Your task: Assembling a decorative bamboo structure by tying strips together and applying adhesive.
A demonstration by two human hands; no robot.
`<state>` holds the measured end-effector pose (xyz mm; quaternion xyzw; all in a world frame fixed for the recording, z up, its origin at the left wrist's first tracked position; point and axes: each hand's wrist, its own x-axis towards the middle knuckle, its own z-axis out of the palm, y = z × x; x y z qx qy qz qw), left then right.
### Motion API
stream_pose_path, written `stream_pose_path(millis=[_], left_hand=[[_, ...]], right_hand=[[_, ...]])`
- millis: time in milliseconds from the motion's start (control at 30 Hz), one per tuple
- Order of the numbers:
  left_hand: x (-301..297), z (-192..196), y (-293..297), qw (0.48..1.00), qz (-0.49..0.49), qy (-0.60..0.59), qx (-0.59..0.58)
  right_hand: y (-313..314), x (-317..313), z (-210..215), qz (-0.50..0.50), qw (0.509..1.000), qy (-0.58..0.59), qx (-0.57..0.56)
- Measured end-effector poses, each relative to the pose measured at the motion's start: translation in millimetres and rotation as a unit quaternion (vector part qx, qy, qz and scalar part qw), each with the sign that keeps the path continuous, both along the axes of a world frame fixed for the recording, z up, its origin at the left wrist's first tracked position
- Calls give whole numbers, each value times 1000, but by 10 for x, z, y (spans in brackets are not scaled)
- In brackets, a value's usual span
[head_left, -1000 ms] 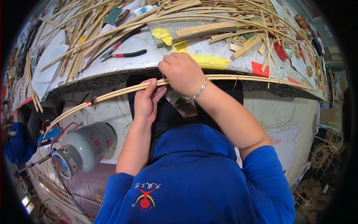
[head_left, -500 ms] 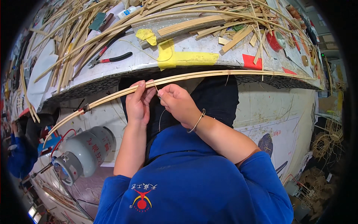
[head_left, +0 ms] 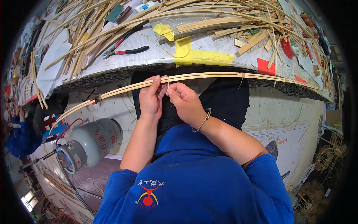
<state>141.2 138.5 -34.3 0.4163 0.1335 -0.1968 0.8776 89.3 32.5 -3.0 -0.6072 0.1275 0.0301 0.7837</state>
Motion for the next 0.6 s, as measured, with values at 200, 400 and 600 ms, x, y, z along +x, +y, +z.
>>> stream_pose_path(millis=[200, 400, 600], left_hand=[[12, 25, 24, 1000, -11, 6, -2], [28, 68, 33, 1000, -24, 15, 5], [63, 85, 70, 999, -37, 9, 6]], right_hand=[[-432, 351, 335, 82, 816, -208, -533], [-521, 767, 227, 93, 686, -297, -658], [-505, 868, 166, 93, 711, -260, -647]])
